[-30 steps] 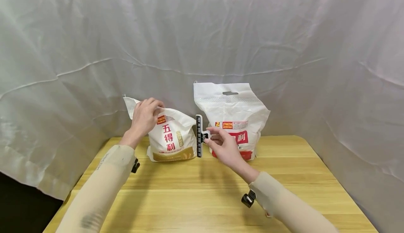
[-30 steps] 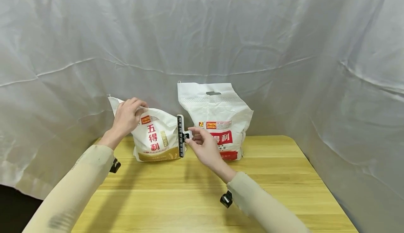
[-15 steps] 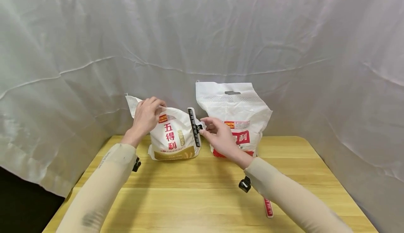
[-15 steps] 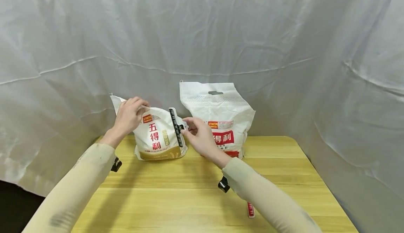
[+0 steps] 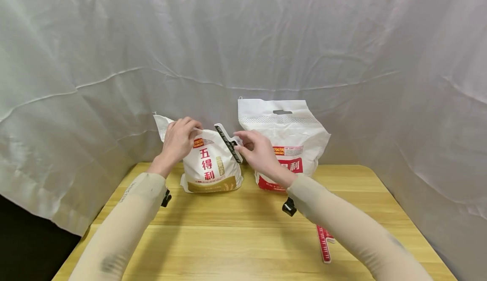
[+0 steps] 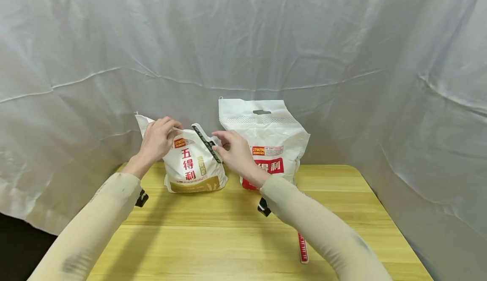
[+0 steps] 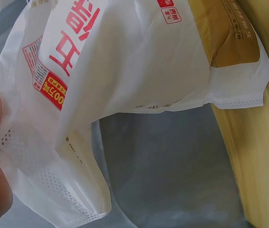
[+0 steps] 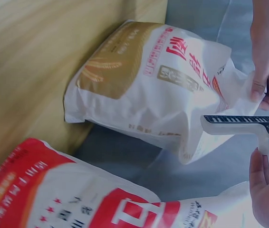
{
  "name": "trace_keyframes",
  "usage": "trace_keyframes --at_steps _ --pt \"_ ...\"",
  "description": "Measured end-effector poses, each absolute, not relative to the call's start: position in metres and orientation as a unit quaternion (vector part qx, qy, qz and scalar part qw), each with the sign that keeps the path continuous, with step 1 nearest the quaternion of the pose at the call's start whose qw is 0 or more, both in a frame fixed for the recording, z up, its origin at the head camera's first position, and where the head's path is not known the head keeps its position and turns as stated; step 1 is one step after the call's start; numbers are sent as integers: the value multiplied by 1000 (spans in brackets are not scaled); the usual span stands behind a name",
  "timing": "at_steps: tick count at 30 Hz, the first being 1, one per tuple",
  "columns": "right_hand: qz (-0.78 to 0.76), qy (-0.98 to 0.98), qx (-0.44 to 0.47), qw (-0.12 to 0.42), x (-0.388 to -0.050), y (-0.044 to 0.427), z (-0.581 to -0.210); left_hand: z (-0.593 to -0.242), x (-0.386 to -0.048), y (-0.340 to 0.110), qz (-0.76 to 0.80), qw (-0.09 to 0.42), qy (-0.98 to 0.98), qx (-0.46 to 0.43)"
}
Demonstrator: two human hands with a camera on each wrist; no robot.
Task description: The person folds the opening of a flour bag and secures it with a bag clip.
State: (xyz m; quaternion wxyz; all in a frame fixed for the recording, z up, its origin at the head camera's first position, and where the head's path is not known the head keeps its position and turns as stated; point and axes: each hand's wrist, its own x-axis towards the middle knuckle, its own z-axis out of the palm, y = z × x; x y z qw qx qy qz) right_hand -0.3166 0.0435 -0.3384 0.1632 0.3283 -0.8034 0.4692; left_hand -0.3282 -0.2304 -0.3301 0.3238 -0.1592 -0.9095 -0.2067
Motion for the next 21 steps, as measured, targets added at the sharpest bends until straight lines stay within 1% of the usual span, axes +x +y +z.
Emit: trace_keyframes --at_steps 3,8,15,21 --pt "459 -807 333 169 -321 39 -333 -330 -329 -230 -206 324 -909 -160" --pt "448 -814 333 162 -325 34 -324 -330 -329 -230 -200 326 -910 -162" --pt "427 -821 341 167 -336 30 -319 -329 -329 -229 -198 324 -911 -162" --pt "405 -836 335 161 -341 27 -313 -329 -328 -230 -199 326 -910 -163"
